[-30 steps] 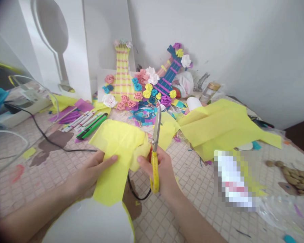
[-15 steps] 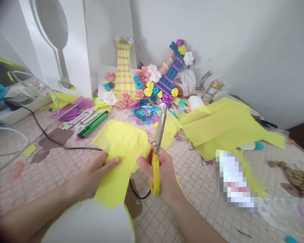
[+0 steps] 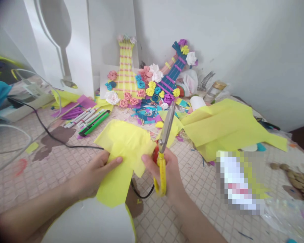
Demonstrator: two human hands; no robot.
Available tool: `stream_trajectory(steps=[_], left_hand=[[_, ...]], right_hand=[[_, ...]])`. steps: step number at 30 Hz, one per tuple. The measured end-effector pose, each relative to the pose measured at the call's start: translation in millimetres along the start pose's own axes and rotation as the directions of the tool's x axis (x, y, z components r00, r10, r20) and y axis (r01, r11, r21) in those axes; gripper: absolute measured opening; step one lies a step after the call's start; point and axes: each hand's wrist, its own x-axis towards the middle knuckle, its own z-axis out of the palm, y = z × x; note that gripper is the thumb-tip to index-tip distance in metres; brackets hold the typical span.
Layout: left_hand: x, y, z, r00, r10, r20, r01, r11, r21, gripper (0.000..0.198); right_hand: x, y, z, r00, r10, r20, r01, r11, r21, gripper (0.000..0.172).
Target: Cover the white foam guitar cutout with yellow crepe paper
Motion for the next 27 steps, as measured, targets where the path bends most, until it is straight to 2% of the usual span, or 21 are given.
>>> stream_trajectory(steps=[4, 6, 9, 12, 17, 22, 27], left_hand=[[-1.0, 4.9, -5.0, 0.999, 0.013, 0.050, -0.008, 0.995, -0.099, 0.033], [-2.6, 7.0, -7.4, 0.995, 0.036, 0.095, -0.028, 0.996, -0.083, 0.037], [-5.2, 6.9, -9.3, 0.994, 0.033, 0.108, -0.033, 0.999, -0.002, 0.042], [-6.4, 4.2, -9.1, 0.994, 0.010, 0.109, -0.002, 0.997, -0.072, 0.043], [-5.2, 4.1, -7.7, 0.995, 0.045, 0.091, -0.031, 0.989, -0.145, 0.036], [-5.7, 7.8, -8.5, 0.997, 0.075, -0.014, -0.076, 0.982, -0.171, 0.036], [-1.3, 15.6, -13.2, 0.990, 0.089, -0.113, -0.108, 0.977, -0.184, 0.035]], right_hand=[[13.1, 5.9, -16.0, 0.999, -0.041, -0.035, 0.044, 0.994, 0.096, 0.024], [20.6, 7.7, -24.3, 0.997, -0.047, -0.059, 0.051, 0.996, 0.070, 0.024], [29.7, 7.9, -35.6, 0.985, -0.087, -0.148, 0.077, 0.994, -0.076, 0.025], [34.0, 8.4, -47.9, 0.954, -0.171, -0.244, 0.116, 0.967, -0.225, 0.030], [27.2, 8.0, -65.9, 0.939, -0.258, -0.229, 0.141, 0.893, -0.428, 0.032], [7.2, 3.5, -68.3, 0.940, -0.313, -0.135, 0.144, 0.722, -0.677, 0.032], [-8.1, 8.9, -76.1, 0.908, -0.415, 0.063, 0.231, 0.367, -0.901, 0.029]])
